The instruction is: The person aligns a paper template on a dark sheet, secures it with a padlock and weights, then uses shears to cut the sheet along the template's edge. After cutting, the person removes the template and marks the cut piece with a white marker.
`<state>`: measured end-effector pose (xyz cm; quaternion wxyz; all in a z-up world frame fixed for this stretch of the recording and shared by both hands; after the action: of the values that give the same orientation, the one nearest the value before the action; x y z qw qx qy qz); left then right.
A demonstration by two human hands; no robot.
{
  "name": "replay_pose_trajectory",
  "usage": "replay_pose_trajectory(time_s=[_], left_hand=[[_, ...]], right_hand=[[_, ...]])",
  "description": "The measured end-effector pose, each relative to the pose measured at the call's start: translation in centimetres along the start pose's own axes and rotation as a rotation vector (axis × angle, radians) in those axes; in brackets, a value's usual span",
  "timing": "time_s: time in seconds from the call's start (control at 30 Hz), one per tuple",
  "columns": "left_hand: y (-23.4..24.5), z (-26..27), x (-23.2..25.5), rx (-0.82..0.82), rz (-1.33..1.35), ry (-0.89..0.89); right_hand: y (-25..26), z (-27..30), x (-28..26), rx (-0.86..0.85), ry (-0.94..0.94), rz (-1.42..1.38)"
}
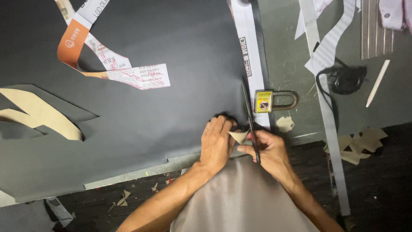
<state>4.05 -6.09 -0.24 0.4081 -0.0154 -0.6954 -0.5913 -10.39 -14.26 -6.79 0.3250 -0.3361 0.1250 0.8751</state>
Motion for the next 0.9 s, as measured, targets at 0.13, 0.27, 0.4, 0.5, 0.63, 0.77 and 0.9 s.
replay_pose_trajectory(time_s=[0.13, 0.27, 0.4, 0.5, 0.63, 0.77, 0.9], left_hand=[[-0.2, 0.3, -0.1, 0.0, 0.023, 0.003], [-0.1, 0.5, -0.3, 0.034, 0.053, -0.038], [0.1, 0.8, -0.6, 0.106, 0.089, -0.117], [-0.2, 1.2, -0.9, 0.101, 0.072, -0.114], [-0.5, 1.3, -1.2, 0.094, 0.07, -0.109], [-0.6, 1.5, -1.2, 0.108, 0.062, -0.099], [-0.4, 1.3, -1.2, 0.152, 0.051, -0.122]], right_hand=[[0.1, -0.7, -0.8, -0.038, 0.037, -0.026], [0.1, -0.9, -0.9, -0.02, -0.021, -0.019], [0.0, -1.0, -1.2, -0.027, -0.053, -0.025], [-0.1, -1.3, -2.1, -0.055, -0.023, -0.015], [-0.2, -1.7, -2.8, -0.07, -0.008, -0.05], [-0.1, -1.4, -2.8, -0.054, -0.063, -0.042], [-0.3, -2.5, -4.1, -0.066, -0.02, -0.037]])
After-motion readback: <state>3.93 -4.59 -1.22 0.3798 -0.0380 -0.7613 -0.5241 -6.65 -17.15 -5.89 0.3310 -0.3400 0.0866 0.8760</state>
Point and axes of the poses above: each hand's wrist, its own z-axis away from the middle knuckle, its own y-axis out of the back of the hand, x = y × z, the point moved 8 cm from there along -z, towards the middle knuckle, and after that the axes turned 9 degrees about -z, right-handed, at the moved point
